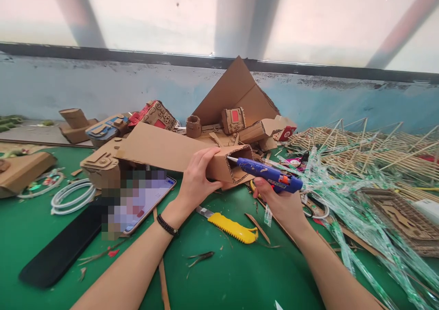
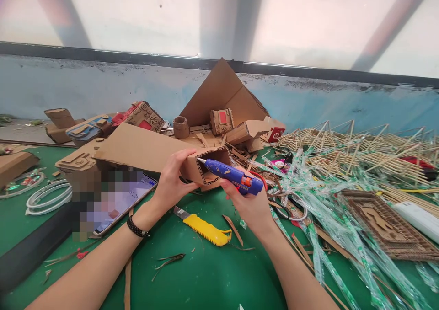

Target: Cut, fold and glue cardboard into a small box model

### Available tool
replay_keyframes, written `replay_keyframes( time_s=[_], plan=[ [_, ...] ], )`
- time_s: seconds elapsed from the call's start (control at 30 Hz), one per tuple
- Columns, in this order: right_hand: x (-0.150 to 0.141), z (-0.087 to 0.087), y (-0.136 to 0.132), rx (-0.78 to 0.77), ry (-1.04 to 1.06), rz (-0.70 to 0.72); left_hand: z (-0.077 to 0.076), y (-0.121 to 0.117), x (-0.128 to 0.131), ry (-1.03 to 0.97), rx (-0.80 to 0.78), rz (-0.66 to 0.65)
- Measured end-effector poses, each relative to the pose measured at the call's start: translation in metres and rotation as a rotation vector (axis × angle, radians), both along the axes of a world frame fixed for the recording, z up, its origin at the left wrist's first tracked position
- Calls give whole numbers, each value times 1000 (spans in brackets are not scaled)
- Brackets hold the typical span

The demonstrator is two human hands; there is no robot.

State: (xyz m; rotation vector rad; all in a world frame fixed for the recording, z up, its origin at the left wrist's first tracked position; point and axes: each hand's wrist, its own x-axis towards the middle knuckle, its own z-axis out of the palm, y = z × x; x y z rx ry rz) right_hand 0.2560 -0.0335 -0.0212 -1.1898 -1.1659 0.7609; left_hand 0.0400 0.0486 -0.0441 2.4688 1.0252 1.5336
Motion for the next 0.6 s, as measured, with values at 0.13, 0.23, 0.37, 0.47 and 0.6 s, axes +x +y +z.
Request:
replay_keyframes(
  time_s=[0.13, 0.23, 0.37, 0.47, 0.6],
  plan=[
    [0, 0, -1, -31, -27, -5, 0, 0, 0, 5, 10, 2],
    [0, 1, -1, -27, -26, 23, -1, 1, 0, 8, 13, 6],
    [-1, 2, -1, -37, -5, 17, -1, 1, 0, 2, 7, 7],
    [-1, 3, -2, -44, -7, 23, -1, 1, 0, -1, 5, 7],
    [-1, 2, -2, -41, -1, 29, 0, 1, -1, 0, 0, 12]
  ],
)
